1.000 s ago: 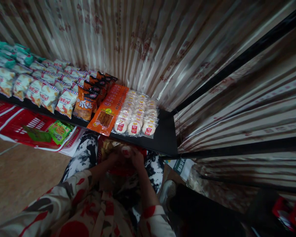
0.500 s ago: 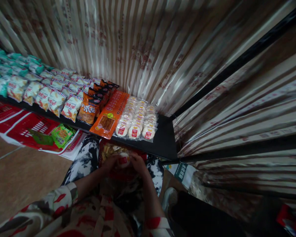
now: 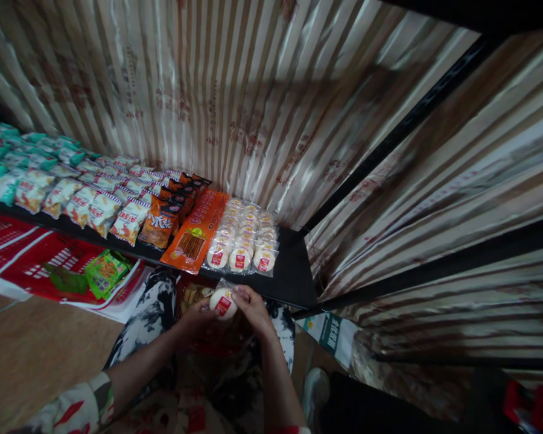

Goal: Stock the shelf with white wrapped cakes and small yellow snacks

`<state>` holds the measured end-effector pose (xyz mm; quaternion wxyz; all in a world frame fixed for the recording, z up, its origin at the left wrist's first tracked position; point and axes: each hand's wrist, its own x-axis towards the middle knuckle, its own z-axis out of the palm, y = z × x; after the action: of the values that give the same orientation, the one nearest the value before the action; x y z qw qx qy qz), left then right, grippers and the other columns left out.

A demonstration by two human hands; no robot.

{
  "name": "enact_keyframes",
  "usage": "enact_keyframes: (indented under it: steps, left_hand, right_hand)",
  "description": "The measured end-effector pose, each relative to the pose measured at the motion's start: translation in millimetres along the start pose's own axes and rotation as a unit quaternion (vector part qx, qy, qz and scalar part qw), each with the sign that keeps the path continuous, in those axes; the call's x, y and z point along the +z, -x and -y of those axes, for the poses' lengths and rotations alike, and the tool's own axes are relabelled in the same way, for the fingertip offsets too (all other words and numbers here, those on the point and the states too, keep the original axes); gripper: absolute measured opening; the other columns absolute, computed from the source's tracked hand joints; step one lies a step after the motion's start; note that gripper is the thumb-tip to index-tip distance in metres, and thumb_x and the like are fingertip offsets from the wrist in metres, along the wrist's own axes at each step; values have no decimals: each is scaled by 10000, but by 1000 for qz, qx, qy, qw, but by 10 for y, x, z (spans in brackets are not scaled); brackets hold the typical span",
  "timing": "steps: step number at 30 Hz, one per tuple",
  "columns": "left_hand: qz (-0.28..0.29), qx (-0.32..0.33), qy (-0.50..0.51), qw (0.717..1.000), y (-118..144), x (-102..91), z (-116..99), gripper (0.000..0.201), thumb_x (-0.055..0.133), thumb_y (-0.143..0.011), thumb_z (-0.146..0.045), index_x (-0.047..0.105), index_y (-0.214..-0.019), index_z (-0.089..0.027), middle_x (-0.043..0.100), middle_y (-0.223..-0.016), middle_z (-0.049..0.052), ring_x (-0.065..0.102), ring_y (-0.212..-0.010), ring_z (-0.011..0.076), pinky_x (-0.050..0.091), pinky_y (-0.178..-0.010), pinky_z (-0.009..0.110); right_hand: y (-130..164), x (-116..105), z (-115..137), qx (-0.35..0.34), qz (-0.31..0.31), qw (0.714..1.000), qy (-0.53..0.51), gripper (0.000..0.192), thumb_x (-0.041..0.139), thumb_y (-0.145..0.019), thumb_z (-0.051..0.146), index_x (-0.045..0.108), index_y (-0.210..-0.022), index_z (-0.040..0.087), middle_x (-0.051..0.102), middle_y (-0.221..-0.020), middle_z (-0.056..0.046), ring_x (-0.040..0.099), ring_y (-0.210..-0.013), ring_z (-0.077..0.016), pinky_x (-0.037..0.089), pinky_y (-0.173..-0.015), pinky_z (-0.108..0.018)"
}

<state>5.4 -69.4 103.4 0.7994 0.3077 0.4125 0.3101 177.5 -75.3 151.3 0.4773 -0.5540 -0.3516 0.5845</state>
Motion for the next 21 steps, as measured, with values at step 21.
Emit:
enact_keyframes:
  steps: [21]
  left_hand:
    - [-172,251,-433,849,-240,685,-154,513,483,-759,-193,464,-1269,-149,581,-1117,91,561,-1060,200,453,-934,347]
  right_hand:
    - [-88,-395,55,-83,-110,990,-31,370,737,-623,405,631,-915,204,711,-827,-18,657,-731,-185,526,-693,-300]
